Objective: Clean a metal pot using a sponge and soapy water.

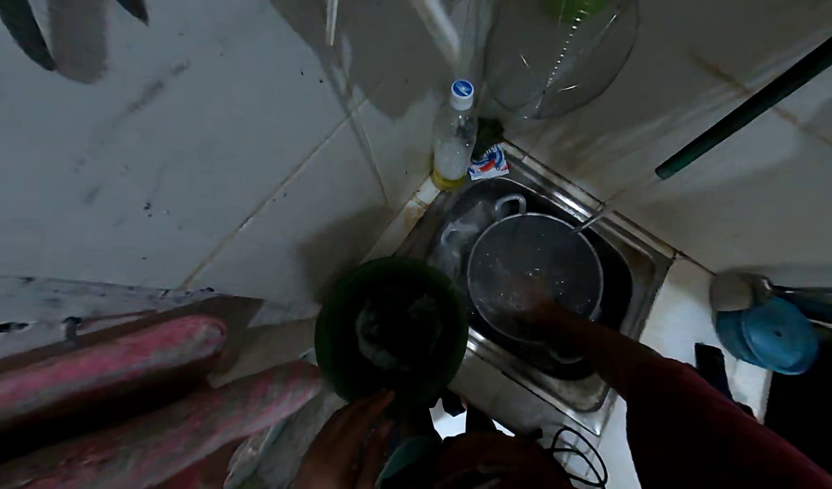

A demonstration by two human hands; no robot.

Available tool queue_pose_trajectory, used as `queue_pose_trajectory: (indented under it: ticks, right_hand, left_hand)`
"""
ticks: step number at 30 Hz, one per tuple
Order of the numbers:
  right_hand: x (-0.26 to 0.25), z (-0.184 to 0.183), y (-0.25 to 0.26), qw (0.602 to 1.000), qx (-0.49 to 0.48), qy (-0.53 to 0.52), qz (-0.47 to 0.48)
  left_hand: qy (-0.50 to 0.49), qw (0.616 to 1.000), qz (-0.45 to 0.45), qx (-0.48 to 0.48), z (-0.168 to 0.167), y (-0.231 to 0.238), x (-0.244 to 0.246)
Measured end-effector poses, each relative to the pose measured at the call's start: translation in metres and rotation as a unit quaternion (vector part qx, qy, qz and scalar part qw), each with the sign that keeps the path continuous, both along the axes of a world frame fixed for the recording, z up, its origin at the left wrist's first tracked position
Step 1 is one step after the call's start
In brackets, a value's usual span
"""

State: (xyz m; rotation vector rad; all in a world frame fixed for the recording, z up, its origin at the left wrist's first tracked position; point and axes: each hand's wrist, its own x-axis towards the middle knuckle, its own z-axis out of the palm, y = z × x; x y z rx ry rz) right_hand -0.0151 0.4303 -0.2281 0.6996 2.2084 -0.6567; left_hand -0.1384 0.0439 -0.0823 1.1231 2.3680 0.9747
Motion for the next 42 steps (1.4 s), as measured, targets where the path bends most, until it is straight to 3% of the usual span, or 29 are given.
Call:
queue_pose_trajectory:
  ticks: [5,7,11,13,15,19,22,25,27,30,34,37,40,42]
  right_hand:
    - [-0.012,-0.033,0.025,0.998,0.005,0.047,-0.043]
    - [-0.007,-0.03,0.047,0.995,0.068,0.074,-0.028]
    - [0.034,-0.03,0.098,0.956,0.234,0.136,0.109]
    - [0.051,-0.018,0.097,0.949,0.281,0.087,0.116]
    - [0.061,0.012,0.073,0.967,0.243,0.006,0.075]
    - [0.084,0.056,0.033,0.994,0.039,-0.075,0.072]
    - [0.084,0.074,0.039,0.989,0.046,-0.103,0.097]
    - [0.073,0.054,0.063,0.977,0.185,-0.047,0.091]
    - [0.059,0.02,0.082,0.959,0.274,0.036,0.066]
    - [0.021,-0.02,0.085,0.942,0.322,0.093,0.027]
    - [-0.037,-0.032,0.036,0.963,0.204,0.15,-0.09]
    - [-0.06,-0.017,-0.019,0.988,0.086,0.115,-0.051]
    - [-0.038,-0.026,-0.035,0.979,-0.067,0.185,-0.056]
    - [-0.004,-0.013,-0.029,0.977,-0.132,0.161,-0.041]
  left_hand:
    - [0.022,1.0,-0.004,-0.022,-0.001,-0.001,0.001]
    - [0.019,1.0,-0.004,-0.022,0.001,-0.004,0.001]
    - [0.023,0.999,-0.005,-0.025,0.0,-0.006,0.001]
    - [0.012,1.0,-0.005,-0.019,-0.001,-0.006,0.002]
    - [0.002,1.0,-0.006,-0.005,-0.002,-0.007,0.003]
    - [0.004,1.0,-0.018,0.016,-0.006,-0.007,0.002]
    - [0.009,0.999,-0.024,0.018,-0.004,-0.005,0.002]
    - [0.007,1.0,-0.026,0.014,-0.002,-0.006,0.001]
    - [0.011,1.0,-0.026,0.0,-0.001,-0.007,0.001]
    - [0.018,0.999,-0.018,-0.022,0.002,-0.007,0.004]
    - [0.022,0.998,-0.01,-0.053,0.005,-0.007,0.006]
    - [0.027,0.999,-0.008,-0.046,0.002,-0.005,0.009]
    - [0.027,0.999,-0.016,-0.026,-0.002,-0.003,0.008]
    - [0.031,0.999,-0.026,-0.013,-0.003,0.0,0.007]
